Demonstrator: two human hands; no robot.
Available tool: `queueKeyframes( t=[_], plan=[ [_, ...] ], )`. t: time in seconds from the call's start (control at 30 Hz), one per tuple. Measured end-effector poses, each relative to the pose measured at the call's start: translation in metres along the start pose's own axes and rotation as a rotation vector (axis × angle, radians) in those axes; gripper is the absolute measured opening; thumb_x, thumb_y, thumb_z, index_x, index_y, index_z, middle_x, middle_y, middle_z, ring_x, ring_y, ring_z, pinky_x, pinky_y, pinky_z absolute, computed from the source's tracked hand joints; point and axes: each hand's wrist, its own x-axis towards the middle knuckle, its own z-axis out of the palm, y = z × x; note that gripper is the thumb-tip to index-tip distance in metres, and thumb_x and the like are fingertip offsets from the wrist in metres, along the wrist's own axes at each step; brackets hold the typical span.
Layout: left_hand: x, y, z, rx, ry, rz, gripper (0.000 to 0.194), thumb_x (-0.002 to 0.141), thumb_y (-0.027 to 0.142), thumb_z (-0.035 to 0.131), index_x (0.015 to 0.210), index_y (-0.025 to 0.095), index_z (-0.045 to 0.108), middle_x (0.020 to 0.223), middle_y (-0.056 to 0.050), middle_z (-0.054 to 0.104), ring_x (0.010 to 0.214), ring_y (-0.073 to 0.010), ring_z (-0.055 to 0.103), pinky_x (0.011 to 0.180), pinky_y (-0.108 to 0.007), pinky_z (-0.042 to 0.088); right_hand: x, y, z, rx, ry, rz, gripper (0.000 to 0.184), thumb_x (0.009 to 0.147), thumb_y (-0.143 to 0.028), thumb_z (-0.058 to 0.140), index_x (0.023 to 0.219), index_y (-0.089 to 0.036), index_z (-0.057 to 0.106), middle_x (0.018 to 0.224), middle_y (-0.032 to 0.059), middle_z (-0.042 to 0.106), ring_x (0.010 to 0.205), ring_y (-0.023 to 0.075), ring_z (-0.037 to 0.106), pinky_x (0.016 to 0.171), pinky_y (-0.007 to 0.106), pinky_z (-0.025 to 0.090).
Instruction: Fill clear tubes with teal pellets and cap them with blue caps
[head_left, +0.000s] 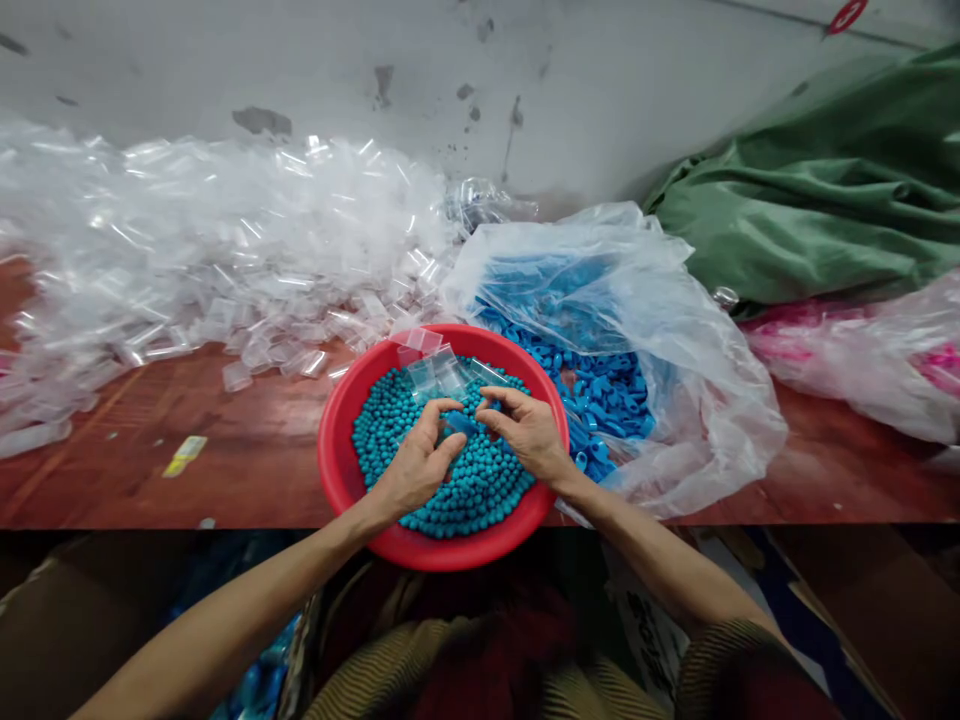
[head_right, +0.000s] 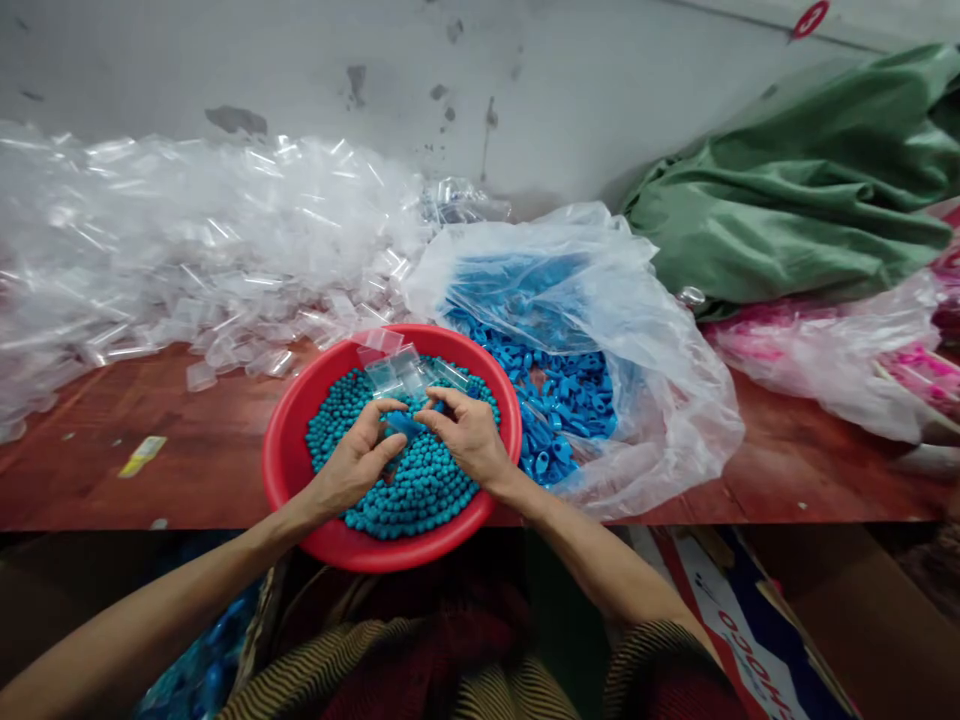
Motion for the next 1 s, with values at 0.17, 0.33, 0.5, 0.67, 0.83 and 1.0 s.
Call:
queueKeyframes(
  t=[0.17,0.33,0.5,0.67,0.83,1.0],
  plan=[
    [-0.003,-0.005,0.006,0.077,0.073,0.078,0.044,0.084,0.024,0.05,0.126,0.02,0.039,0.065,0.006,0.041,0.053,-0.0076,0.039,0.05,-0.021,0.036,-0.008,-0.006,0.006,-0.402,-0.318,-0.231,0.077,0.082,-0.043,0.057,0.145,-0.014,0.024,0.133,0.018,0.048,0.122,0.0281,0.048,0.095,0.041,0.044],
    [-0.004,-0.006,0.004,0.076,0.014,0.129,0.05,0.082,0.021,0.049,0.13,0.015,0.038,0.075,0.001,0.049,0.066,-0.0115,0.044,0.066,-0.026,0.04,-0.014,-0.013,0.005,-0.688,-0.464,-0.263,0.114,0.069,-0.052,0.069,0.148,-0.015,-0.004,0.13,0.0221,0.045,0.109,0.0324,0.056,0.08,0.041,0.051],
    [-0.002,-0.01,0.004,0.01,-0.01,0.133,0.038,0.083,0.024,0.049,0.12,0.016,0.044,0.076,0.002,0.049,0.064,-0.0099,0.042,0.064,-0.024,0.039,-0.016,-0.015,0.012,-0.979,-0.384,-0.332,0.097,0.079,-0.049,0.055,0.147,-0.011,-0.003,0.113,0.0206,0.054,0.082,0.0278,0.062,0.056,0.034,0.051],
    [0.001,-0.012,0.014,-0.059,0.083,0.115,0.026,0.082,0.024,0.05,0.107,0.017,0.046,0.077,0.002,0.048,0.067,-0.01,0.045,0.068,-0.024,0.042,-0.014,-0.013,0.018,-1.036,-0.384,-0.355,0.098,0.073,-0.046,0.058,0.147,-0.008,0.006,0.109,0.0205,0.055,0.074,0.0255,0.061,0.053,0.033,0.05],
    [0.0,-0.007,0.012,-0.002,0.072,0.079,0.028,0.084,0.024,0.049,0.11,0.019,0.043,0.076,0.003,0.048,0.06,-0.0081,0.042,0.06,-0.022,0.04,-0.012,-0.007,0.006,-0.691,-0.439,-0.319,0.09,0.077,-0.04,0.058,0.147,-0.008,0.011,0.118,0.0223,0.052,0.086,0.0265,0.061,0.066,0.038,0.053],
    [-0.004,-0.003,0.006,0.015,-0.045,-0.028,0.029,0.082,0.028,0.051,0.107,0.019,0.039,0.069,0.006,0.048,0.048,-0.0058,0.039,0.05,-0.021,0.034,-0.01,-0.002,-0.006,-0.362,-0.409,-0.229,0.046,0.092,-0.028,0.036,0.137,-0.017,0.039,0.105,0.0104,0.064,0.073,0.0165,0.062,0.073,0.035,0.052]
  ],
)
